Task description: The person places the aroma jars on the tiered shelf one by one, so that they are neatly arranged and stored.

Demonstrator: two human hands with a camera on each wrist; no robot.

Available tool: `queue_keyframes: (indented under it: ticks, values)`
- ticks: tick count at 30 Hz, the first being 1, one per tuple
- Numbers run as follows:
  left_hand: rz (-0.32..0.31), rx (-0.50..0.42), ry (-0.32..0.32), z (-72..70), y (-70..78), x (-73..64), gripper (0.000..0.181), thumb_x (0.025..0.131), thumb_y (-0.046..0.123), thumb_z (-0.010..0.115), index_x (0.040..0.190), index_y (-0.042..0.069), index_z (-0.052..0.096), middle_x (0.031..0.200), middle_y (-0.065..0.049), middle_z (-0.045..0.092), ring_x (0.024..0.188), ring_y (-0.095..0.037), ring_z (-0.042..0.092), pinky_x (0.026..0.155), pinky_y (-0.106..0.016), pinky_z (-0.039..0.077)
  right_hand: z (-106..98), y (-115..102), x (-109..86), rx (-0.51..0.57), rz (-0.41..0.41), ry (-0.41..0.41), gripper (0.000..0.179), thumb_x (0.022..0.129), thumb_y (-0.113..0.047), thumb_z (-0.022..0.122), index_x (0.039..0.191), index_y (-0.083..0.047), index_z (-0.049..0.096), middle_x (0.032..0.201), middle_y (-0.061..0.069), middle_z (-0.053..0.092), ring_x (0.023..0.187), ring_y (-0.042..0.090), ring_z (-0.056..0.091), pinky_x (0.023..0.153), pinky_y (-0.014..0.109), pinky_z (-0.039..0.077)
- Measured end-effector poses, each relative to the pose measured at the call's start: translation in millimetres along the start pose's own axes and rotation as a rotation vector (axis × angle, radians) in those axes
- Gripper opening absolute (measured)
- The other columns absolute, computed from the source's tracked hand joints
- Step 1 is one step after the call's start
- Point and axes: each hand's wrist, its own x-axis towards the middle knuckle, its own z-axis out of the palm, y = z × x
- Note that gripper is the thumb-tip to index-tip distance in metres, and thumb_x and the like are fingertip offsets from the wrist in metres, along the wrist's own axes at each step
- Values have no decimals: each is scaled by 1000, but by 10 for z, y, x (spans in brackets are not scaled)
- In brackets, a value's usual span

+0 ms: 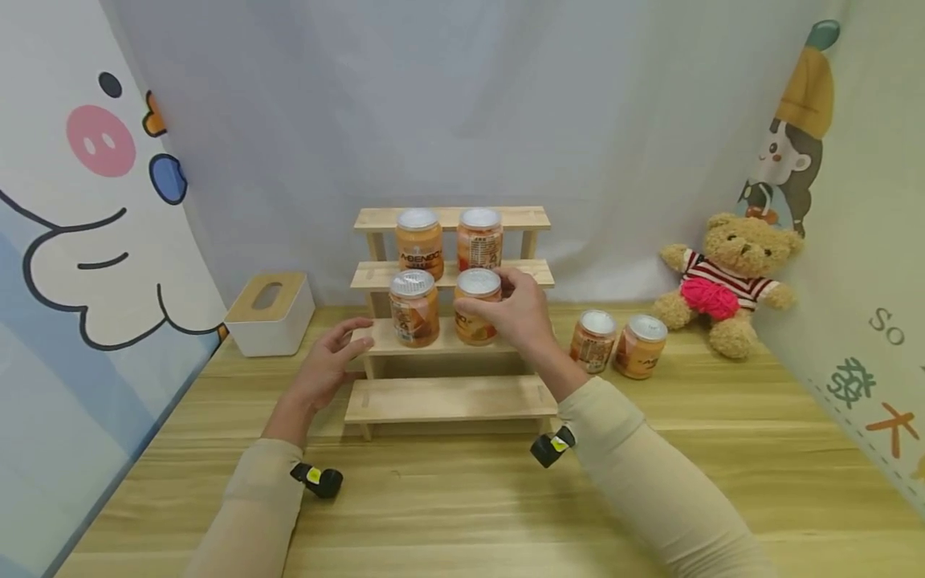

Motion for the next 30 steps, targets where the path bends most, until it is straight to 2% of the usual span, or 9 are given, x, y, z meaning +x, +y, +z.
queue_keyframes:
  ticks: [5, 9, 16, 20, 26, 30]
  values:
    - [9, -13, -7, 12, -35, 8, 42, 104, 24, 58, 141, 7, 46, 157, -14, 31, 136, -36, 33, 96, -66, 42, -154, 29, -53, -53, 36, 12, 76, 72, -40, 91, 130, -4, 58, 121, 10, 62, 109, 25, 58, 93, 41, 49]
    - [11, -6, -10, 26, -37, 9, 42, 103, 25, 59, 140, 10, 48, 158, -14, 29, 137, -37, 32, 97, -68, 40, -499, 122, -138, -78, 71, 42, 81, 75, -40, 89, 136, -2, 52, 132, 16, 56, 120, 31, 53, 99, 46, 45]
    - [15, 7, -9, -12, -43, 6, 45, 103, 25, 59, 142, 7, 45, 162, -14, 23, 140, -38, 29, 95, -68, 42, -1116, 519, -250, -118, 115, 131, 77, 83, -39, 83, 140, 0, 49, 136, 17, 53, 124, 32, 50, 102, 47, 42]
    - [2, 13, -8, -8, -34, 1, 46, 103, 25, 59, 143, 5, 44, 160, -14, 26, 139, -38, 30, 96, -68, 42, -1401, 702, -326, -142, 151, 197, 76, 85, -38, 81, 140, 2, 48, 136, 19, 51, 126, 35, 48, 103, 48, 40]
    - [9, 1, -1, -9, -24, 10, 46, 103, 24, 59, 143, 5, 44, 159, -13, 27, 138, -37, 31, 97, -68, 41, -1644, 907, -373, -192, 173, 253, 77, 86, -40, 78, 143, 1, 48, 138, 21, 49, 128, 37, 45, 101, 49, 40]
    - [11, -4, -7, -20, -31, 16, 44, 103, 24, 59, 141, 7, 46, 159, -13, 28, 138, -37, 30, 96, -68, 41, -1762, 1036, -398, -211, 190, 268, 75, 89, -32, 76, 146, 2, 44, 143, 24, 45, 132, 40, 39, 103, 53, 37]
